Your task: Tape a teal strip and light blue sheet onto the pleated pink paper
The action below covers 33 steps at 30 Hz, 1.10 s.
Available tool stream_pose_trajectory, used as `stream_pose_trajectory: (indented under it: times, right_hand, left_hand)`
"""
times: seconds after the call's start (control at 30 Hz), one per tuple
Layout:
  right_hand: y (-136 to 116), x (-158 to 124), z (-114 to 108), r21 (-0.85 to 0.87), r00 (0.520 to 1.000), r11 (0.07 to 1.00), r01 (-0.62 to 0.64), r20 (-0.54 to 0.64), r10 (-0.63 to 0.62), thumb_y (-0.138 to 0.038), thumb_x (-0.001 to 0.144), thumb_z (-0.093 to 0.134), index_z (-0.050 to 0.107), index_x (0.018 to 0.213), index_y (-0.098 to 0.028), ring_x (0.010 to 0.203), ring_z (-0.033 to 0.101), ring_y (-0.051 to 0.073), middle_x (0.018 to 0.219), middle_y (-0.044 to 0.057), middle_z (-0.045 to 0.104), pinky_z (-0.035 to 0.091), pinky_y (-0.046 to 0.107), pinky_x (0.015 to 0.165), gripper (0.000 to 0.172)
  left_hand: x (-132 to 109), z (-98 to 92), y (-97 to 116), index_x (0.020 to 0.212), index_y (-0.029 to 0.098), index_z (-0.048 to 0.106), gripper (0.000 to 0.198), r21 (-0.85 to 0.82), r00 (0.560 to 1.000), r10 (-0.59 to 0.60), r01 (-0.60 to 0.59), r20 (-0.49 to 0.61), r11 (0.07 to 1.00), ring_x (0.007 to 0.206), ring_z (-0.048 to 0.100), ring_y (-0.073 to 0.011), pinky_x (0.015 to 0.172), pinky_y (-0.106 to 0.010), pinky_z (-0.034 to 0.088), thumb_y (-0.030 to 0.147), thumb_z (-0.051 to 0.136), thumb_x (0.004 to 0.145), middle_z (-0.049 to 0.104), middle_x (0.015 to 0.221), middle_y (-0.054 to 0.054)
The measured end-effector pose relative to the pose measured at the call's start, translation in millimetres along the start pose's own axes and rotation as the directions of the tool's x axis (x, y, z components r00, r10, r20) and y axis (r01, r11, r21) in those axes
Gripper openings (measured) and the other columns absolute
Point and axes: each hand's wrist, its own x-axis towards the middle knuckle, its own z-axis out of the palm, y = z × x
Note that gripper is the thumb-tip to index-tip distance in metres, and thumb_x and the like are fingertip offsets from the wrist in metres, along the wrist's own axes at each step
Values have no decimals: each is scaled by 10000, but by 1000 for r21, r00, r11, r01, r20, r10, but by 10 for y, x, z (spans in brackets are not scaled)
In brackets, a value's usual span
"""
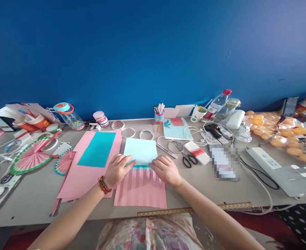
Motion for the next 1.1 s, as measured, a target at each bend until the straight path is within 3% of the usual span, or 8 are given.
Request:
stream_pose_trajectory:
  times: [0.13, 0.33, 0.47, 0.7, 0.93, 1.1]
  right_hand:
    - [4, -48, 184, -3, 990, 999, -38, 135, 38, -145, 964, 454, 673, 954, -192, 843, 516, 182, 844, 58, 639, 391, 313, 765, 224]
    - [51, -33, 216, -11, 964, 994, -113, 243, 112, -135, 927, 498, 658, 852, -193, 796, 488, 182, 819, 53, 603, 369, 302, 715, 186]
    - [83, -28, 220, 26, 945, 981, -190, 275, 176, -194, 955, 498, 673, 896, -202, 815, 507, 180, 879, 55, 629, 378, 293, 719, 185]
    - [81, 189, 315, 165, 934, 961, -224, 318, 163, -295, 982, 508, 685, 932, -199, 843, 532, 175, 895, 61, 634, 374, 285, 753, 208]
    - [94, 490, 320, 219, 829, 896, -386, 508, 233, -258, 942, 561, 658, 877, -170, 828, 550, 163, 903, 52, 659, 344, 260, 734, 146]
    - [103, 611, 285, 197, 758, 869, -454, 597, 261, -237, 922, 555, 659, 879, -177, 835, 569, 162, 925, 47, 681, 335, 244, 708, 128]
  left_hand:
    - [-94, 176, 22, 1094, 247, 689, 285, -55, 986, -28, 37, 162, 998, 889, 589, -206, 815, -361, 454, 175, 434, 988, 680, 973, -57]
    - [-89, 278, 17, 1007, 205, 682, 262, -110, 977, -81, 104, 195, 988, 846, 564, -198, 760, -348, 441, 198, 420, 1002, 637, 861, -51]
    - [-88, 302, 1, 969, 189, 659, 208, -160, 964, -102, 144, 247, 977, 845, 555, -202, 750, -339, 443, 217, 454, 992, 640, 874, -47]
    - [-22, 333, -78, 873, 189, 628, 240, -324, 936, -170, 271, 309, 906, 833, 582, -197, 755, -333, 451, 296, 452, 995, 640, 855, -51]
    - [50, 309, -237, 869, 201, 631, 232, -469, 867, -225, 439, 445, 767, 803, 605, -169, 731, -294, 458, 345, 483, 975, 640, 918, -37]
    - [26, 312, -305, 822, 190, 605, 244, -475, 843, -269, 494, 465, 728, 741, 567, -157, 685, -279, 438, 357, 488, 956, 600, 887, -32]
